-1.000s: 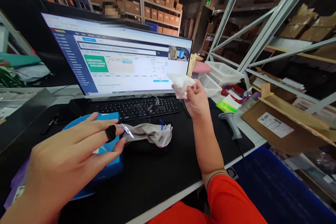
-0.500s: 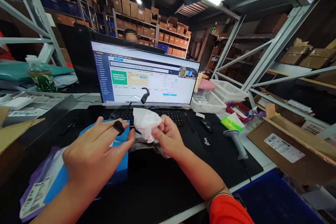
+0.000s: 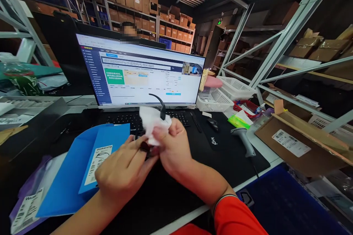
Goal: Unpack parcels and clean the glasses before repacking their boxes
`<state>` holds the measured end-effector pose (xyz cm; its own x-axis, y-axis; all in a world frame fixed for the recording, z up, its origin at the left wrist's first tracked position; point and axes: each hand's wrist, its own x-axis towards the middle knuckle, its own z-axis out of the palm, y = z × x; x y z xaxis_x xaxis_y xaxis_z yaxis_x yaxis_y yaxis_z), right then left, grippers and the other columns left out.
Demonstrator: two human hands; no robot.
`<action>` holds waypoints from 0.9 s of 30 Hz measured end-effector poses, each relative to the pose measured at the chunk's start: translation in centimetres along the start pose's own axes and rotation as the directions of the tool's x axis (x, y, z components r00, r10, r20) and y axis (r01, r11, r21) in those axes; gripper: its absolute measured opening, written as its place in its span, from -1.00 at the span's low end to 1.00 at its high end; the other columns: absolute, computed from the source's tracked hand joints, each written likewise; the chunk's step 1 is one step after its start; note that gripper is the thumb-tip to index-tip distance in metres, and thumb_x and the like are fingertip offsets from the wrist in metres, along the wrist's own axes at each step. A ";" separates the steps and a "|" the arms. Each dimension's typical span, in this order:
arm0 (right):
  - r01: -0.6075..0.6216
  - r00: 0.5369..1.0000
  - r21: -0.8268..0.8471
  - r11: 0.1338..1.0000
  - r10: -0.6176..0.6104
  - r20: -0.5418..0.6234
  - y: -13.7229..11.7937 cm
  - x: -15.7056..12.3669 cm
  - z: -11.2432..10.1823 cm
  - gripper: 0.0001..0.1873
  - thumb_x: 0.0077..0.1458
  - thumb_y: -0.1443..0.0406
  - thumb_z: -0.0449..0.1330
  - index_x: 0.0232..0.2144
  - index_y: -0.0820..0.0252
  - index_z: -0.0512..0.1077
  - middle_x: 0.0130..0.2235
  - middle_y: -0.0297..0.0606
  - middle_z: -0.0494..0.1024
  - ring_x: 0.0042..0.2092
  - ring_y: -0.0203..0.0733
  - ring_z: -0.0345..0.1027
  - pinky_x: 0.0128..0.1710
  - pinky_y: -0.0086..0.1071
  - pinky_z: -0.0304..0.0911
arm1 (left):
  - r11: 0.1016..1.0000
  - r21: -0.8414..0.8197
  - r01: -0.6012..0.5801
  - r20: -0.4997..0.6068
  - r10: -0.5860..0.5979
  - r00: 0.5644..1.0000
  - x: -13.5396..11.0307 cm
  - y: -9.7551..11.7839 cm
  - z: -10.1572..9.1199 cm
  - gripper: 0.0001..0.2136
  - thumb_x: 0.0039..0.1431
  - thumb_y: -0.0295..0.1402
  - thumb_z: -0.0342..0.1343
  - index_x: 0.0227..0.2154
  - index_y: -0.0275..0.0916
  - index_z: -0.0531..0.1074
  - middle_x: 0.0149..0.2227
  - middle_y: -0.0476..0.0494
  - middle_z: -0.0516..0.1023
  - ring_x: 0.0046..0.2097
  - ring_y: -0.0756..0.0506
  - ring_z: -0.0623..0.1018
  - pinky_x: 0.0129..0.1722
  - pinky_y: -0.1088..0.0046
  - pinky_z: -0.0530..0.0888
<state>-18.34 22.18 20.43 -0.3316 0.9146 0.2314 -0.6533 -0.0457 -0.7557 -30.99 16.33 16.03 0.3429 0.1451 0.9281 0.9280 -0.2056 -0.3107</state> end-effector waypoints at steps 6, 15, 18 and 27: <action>-0.014 0.999 -0.028 1.000 0.013 -0.038 1.4 -0.5 -0.8 -0.19 -0.31 0.08 0.66 -0.55 0.05 0.02 -0.53 -0.50 0.27 -0.46 -0.34 0.13 -0.45 -0.43 0.13 | 0.995 0.098 0.019 0.080 -0.027 0.996 -0.1 0.2 -0.4 -0.91 0.33 -0.42 0.35 -0.24 -0.30 0.55 -0.22 -0.27 0.77 -0.27 -0.21 0.74 -0.40 0.34 0.50; -0.144 0.990 0.116 0.983 0.143 0.020 0.2 1.2 -0.4 -0.21 -0.39 0.08 0.67 -0.56 0.04 0.06 -0.47 -0.43 0.37 -0.39 -0.26 0.24 -0.43 -0.40 0.20 | 0.992 0.119 -0.037 0.104 0.025 0.994 0.4 -0.1 -0.2 -0.81 0.28 -0.36 0.41 -0.17 -0.35 0.57 -0.20 -0.26 0.78 -0.20 -0.25 0.74 -0.47 0.37 0.40; -0.110 0.993 0.069 0.991 0.113 -0.030 0.8 1.0 -0.9 -0.21 -0.38 -0.02 0.67 -0.55 0.04 0.11 -0.47 -0.44 0.35 -0.38 -0.26 0.23 -0.41 -0.39 0.20 | 0.990 0.137 -0.031 0.114 0.015 0.993 0.3 -0.1 0.0 -0.83 0.31 -0.35 0.37 -0.19 -0.35 0.55 -0.23 -0.24 0.77 -0.27 -0.20 0.70 -0.53 0.39 0.32; -0.166 0.986 0.101 0.981 0.164 0.023 1.7 2.6 -0.8 -0.11 -0.55 0.08 0.73 -0.65 0.07 0.02 -0.56 -0.52 0.28 -0.45 -0.36 0.12 -0.44 -0.46 0.11 | 0.992 0.102 0.077 0.201 -0.096 0.975 -2.6 -2.2 0.1 -0.78 0.10 -0.53 0.27 -0.18 -0.20 0.53 -0.36 -0.10 0.65 -0.43 -0.12 0.47 -0.56 0.41 0.03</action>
<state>-19.76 24.84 19.28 -0.4497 0.8854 0.1180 -0.6546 -0.2368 -0.7179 -33.94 16.48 14.34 0.2747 0.3555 0.8934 0.9615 -0.0945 -0.2580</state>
